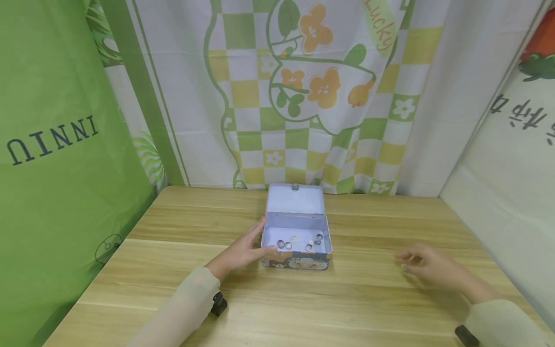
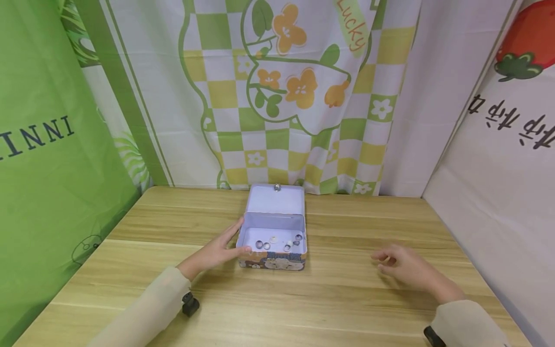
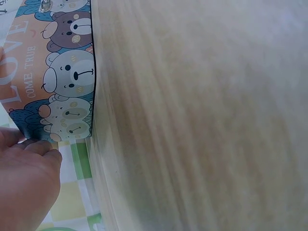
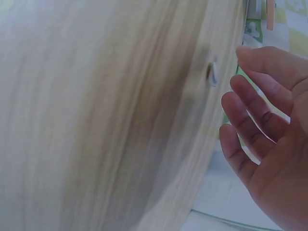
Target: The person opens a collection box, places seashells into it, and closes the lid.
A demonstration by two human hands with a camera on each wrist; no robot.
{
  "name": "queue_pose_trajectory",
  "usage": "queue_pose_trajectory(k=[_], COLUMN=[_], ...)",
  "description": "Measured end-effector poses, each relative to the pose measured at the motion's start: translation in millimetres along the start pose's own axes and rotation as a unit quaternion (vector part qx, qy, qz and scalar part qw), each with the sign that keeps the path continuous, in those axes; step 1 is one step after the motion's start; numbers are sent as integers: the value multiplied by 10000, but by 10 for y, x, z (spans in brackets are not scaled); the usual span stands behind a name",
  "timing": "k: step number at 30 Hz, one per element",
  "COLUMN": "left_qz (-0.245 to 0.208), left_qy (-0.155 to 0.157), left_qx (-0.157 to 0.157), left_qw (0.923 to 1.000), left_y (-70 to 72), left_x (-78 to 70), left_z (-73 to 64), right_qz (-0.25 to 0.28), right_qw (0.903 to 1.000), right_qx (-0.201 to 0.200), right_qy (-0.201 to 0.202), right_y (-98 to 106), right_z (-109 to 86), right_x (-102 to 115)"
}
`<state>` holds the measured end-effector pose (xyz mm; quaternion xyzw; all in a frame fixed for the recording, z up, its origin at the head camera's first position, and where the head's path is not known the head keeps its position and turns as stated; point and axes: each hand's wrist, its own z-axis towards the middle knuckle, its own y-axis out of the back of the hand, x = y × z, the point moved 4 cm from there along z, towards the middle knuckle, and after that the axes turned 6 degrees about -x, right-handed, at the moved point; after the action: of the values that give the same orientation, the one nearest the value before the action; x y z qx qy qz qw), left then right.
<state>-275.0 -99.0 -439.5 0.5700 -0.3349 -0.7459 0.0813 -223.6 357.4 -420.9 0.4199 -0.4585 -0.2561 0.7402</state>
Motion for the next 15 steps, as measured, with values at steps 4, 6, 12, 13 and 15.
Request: queue_pose_trajectory(k=[4, 6, 12, 13, 15], left_qz=[-7, -13, -54, -52, -48], left_qy=[-7, -15, -26, -19, -22], left_qx=[-1, 7, 17, 13, -6], left_qw=[10000, 10000, 10000, 10000, 10000], left_y=[-2, -2, -5, -5, -5], left_x=[4, 8, 23, 22, 17], left_z=[0, 0, 2, 2, 0], right_qz=[115, 161, 68, 74, 115], right_qw=[9988, 9980, 9987, 9989, 9989], right_qx=[282, 406, 394, 386, 384], right_qy=[-385, -467, -317, -258, -252], right_y=[-20, -28, -42, -43, -46], right_z=[-42, -54, -65, -67, -71], right_x=[-41, -58, -126, -139, -164])
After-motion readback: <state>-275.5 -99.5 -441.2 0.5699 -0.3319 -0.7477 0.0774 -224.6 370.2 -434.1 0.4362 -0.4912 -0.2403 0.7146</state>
